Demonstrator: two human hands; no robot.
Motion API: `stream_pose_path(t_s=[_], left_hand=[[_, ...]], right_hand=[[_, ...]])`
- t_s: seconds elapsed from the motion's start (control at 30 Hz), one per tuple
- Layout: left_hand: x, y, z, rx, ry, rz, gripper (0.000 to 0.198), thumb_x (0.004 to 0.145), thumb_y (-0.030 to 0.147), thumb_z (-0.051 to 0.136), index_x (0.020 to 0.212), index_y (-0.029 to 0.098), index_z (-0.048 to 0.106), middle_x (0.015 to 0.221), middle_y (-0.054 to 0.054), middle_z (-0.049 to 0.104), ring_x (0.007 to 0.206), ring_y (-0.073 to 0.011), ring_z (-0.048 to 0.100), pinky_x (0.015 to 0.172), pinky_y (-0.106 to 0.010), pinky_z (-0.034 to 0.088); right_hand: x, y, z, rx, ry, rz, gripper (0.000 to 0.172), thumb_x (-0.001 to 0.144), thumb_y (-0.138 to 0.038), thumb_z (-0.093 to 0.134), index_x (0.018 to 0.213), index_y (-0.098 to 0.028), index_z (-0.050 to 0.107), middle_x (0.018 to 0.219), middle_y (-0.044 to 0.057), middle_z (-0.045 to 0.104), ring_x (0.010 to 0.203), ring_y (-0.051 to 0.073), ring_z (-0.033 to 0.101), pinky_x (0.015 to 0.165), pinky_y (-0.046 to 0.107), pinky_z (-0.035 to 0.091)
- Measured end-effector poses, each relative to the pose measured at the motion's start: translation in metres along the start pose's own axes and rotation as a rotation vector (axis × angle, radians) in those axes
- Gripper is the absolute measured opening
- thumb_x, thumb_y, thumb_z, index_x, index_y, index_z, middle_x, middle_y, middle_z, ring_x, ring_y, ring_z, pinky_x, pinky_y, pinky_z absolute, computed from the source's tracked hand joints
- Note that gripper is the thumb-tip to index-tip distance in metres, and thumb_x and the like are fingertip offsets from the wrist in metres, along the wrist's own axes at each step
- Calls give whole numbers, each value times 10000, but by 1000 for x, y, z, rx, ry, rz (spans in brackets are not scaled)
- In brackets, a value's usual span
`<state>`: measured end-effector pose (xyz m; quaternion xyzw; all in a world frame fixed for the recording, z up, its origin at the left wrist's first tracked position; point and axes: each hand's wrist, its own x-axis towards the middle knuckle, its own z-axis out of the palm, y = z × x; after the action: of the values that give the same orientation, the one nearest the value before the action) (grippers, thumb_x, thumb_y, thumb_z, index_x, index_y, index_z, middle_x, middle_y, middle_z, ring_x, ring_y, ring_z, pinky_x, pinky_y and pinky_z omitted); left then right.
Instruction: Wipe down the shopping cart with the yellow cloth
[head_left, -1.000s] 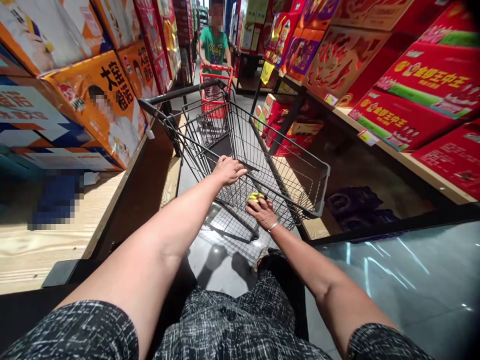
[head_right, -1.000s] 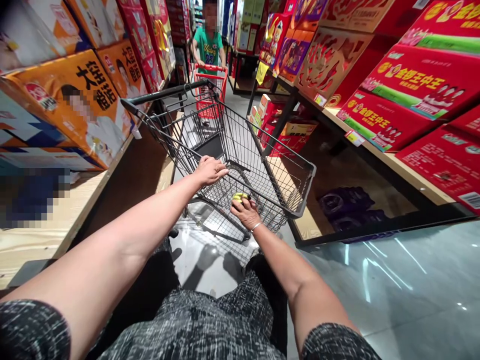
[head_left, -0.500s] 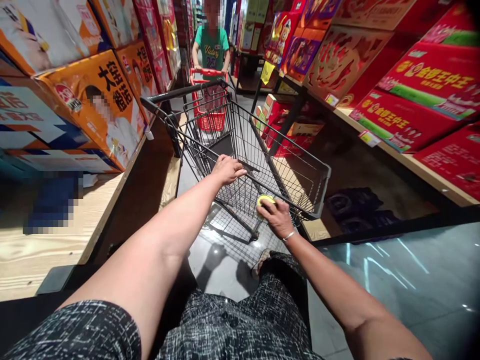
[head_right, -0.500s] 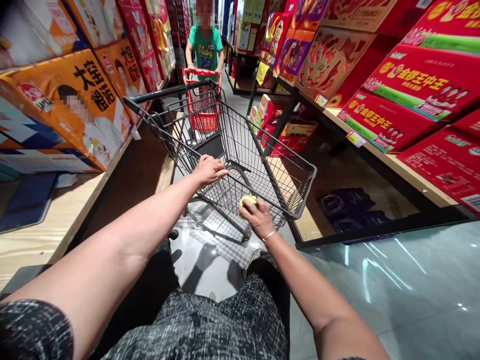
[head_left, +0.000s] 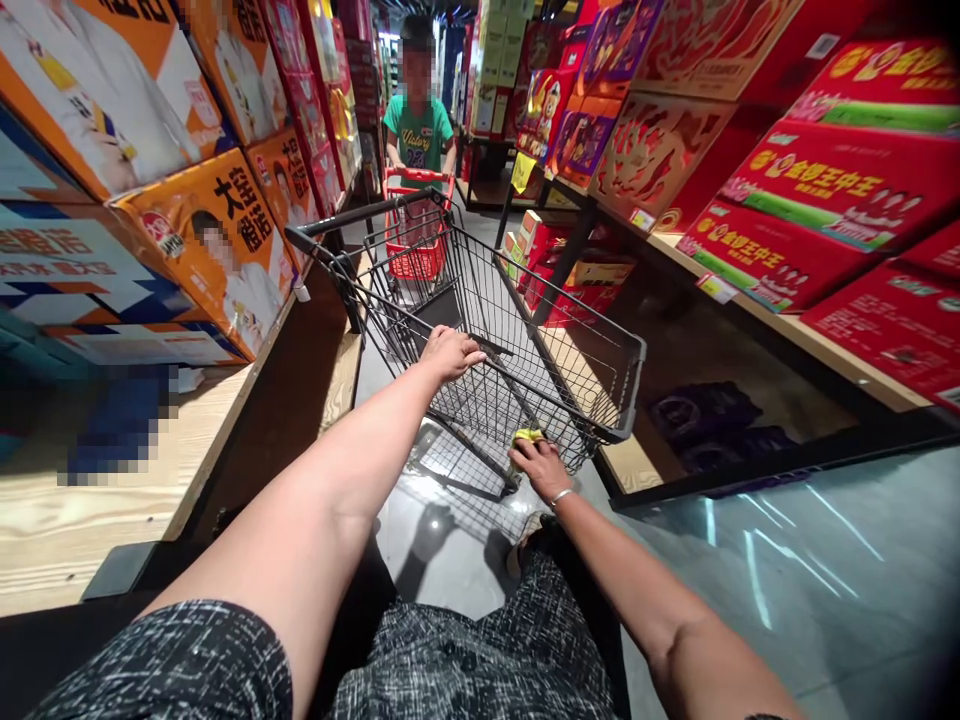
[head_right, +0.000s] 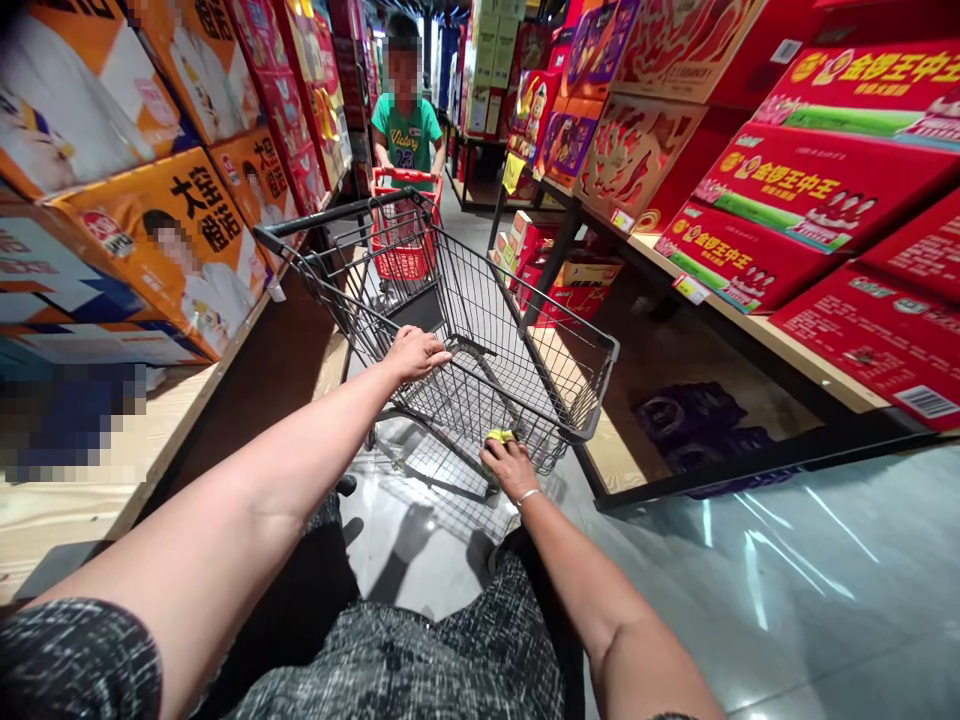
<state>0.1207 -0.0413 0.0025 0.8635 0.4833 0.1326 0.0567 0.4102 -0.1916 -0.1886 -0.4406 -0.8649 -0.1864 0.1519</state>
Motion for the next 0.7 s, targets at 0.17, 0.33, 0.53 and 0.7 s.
stream_pose_path(t_s=[0.17,0.33,0.53,0.7], left_hand=[[0,0,0,0,-23,-7,381,1024,509,466,950,258,743,1011,-37,708,1035,-231,566,1088,-455,266],[0,-5,2,9,-17,-5,409,1035,502,429,956,258,747,1034,-37,710,1053,-230,568,1111,-461,248],[1,-11,3,5,-17,10,404,1003,565,481,952,267,749,1014,-37,717,1059,-240,582,1103,-460,269],[-1,-8,5,24,0,-16,437,983,611,496,959,261,756,1005,-47,707,1076,-254,570,1091,-458,288]], right_hand=[[5,5,-25,-23,33,-25,355,877,-75,520,1014,-341,710,1156,22,668,992,233,522,784,367,449],[10,22,-87,-87,161,98,409,874,-115,593,1175,-368,705,1293,35,638,1157,273,460,907,407,444],[3,47,-137,-39,365,261,519,845,-76,592,1289,-344,597,1332,77,575,1243,297,458,1041,490,436],[21,40,-117,133,389,272,649,780,2,510,1361,-287,485,1365,120,493,1247,284,505,1002,489,511]])
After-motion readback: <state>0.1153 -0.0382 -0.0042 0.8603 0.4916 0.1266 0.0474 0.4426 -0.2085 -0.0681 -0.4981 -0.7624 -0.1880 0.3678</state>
